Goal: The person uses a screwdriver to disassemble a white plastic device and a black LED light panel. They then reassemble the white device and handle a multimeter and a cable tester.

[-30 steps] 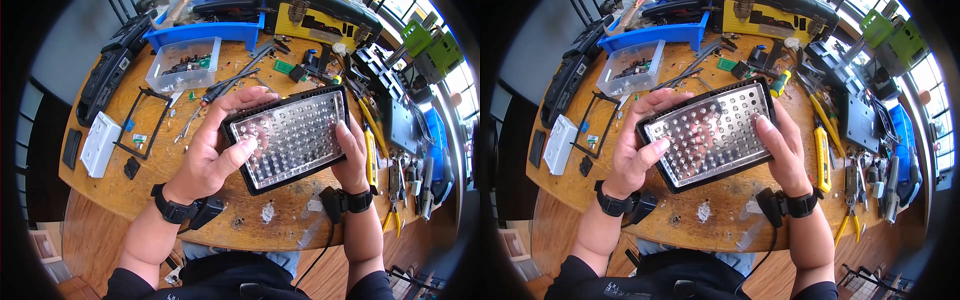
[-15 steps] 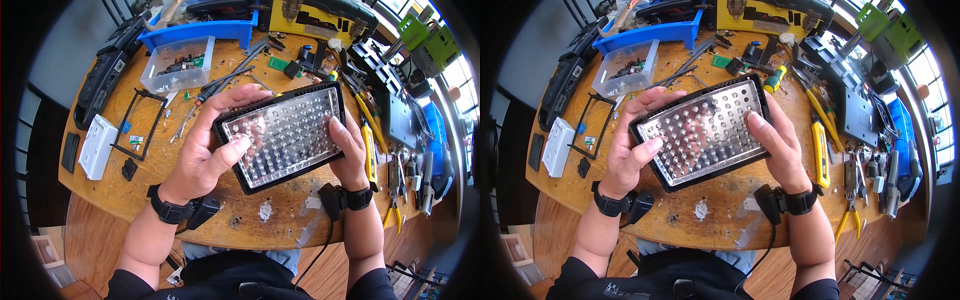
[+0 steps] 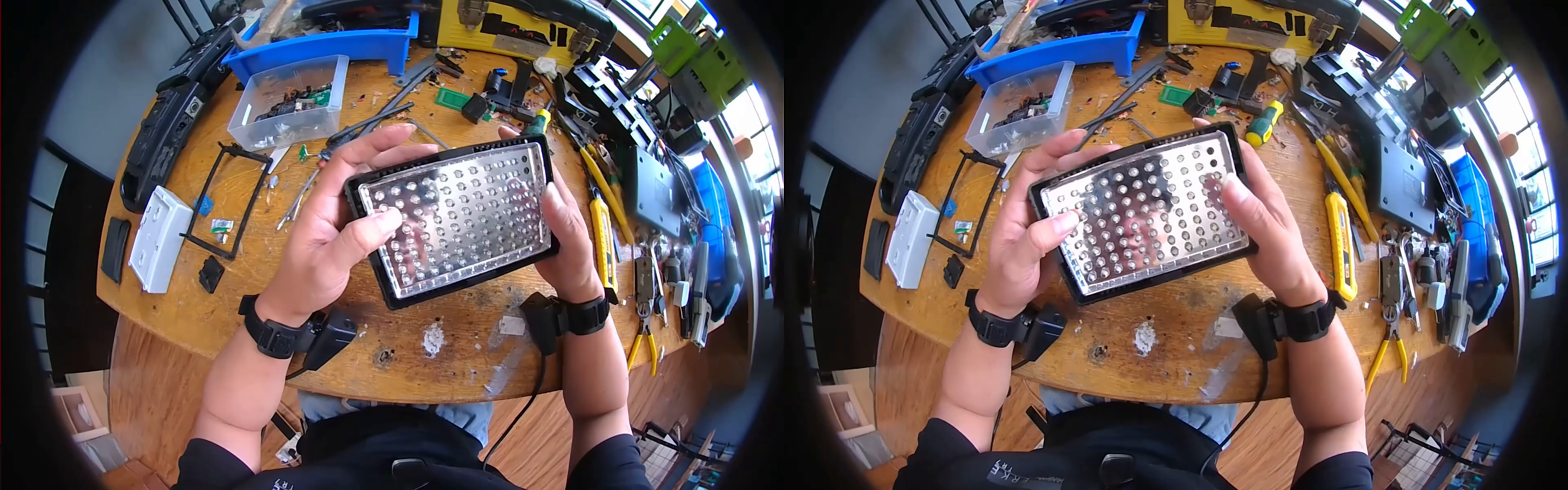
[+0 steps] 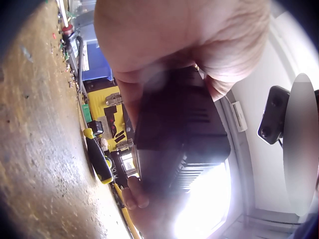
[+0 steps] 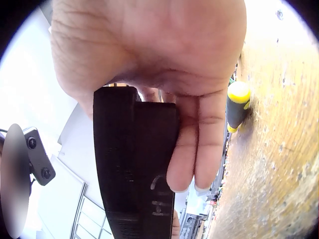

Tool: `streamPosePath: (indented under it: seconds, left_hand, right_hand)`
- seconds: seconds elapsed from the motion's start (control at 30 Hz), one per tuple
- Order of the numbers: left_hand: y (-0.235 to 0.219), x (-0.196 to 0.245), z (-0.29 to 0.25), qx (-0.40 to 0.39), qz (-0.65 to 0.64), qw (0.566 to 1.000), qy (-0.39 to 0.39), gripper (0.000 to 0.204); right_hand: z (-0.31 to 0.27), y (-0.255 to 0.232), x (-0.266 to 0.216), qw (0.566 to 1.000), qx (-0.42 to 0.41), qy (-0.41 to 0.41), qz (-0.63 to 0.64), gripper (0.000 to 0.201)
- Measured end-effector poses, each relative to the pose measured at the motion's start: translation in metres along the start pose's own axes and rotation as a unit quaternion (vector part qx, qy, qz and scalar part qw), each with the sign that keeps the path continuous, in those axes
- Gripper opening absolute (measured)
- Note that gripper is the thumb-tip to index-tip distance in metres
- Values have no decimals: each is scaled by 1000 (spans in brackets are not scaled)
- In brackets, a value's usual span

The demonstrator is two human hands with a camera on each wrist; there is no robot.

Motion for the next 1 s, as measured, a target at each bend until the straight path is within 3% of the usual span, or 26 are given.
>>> streamPosePath:
  seconds: [0.23, 0.37, 0.5, 0.6, 0.7, 0.73, 0.77, 0.83, 0.9, 0.93, 0.97, 1.0]
  left_hand:
    - [-5, -4, 1, 1, -2, 998, -61, 56]
    - [-5, -2, 1, 28, 18, 994, -102, 59]
    - [-12, 2, 5, 59, 26, 996, -64, 57]
    - [-34, 19, 11, 155, 135, 978, 32, 46]
    - [-61, 51, 3, 222, 291, 926, 92, 31]
    - [-73, 61, -3, 218, 380, 896, 77, 27]
    - [-85, 72, -9, 212, 466, 856, 62, 23]
    - [-98, 90, -24, 126, 657, 744, -15, 24]
    - [-114, 88, -43, 108, 672, 727, -93, 31]
    - [-117, 88, -48, 83, 712, 690, -103, 32]
    - [-112, 87, -52, 78, 721, 680, -107, 33]
    - [-115, 84, -56, 78, 706, 694, -116, 32]
  right_hand:
    - [0, -4, 0, 996, 32, 83, -3, 51]
    - [3, -12, 7, 994, 73, 85, 10, 49]
    - [5, -17, 3, 993, 39, 91, 69, 47]
    - [8, -19, 1, 992, 62, 44, 100, 46]
    - [10, -24, 2, 991, 46, 45, 115, 47]
    - [11, -25, 3, 991, 45, 47, 113, 47]
    - [11, -25, 3, 990, 52, 46, 122, 47]
    - [9, -22, 2, 991, 46, 37, 119, 48]
    - [8, -22, 3, 991, 43, 25, 128, 48]
    - [8, -21, 3, 990, 42, 27, 133, 48]
    - [7, -21, 3, 989, 40, 30, 137, 48]
    - [6, -21, 3, 990, 22, 23, 135, 48]
Point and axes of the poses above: each hand's wrist, its own z-axis towards the middle knuckle, its own y-axis out of the palm, x = y × z, the point moved 1 cm from there along z, towards the middle knuckle, and after that the axes turned 12 degrees about x, right-handed, at the moved point
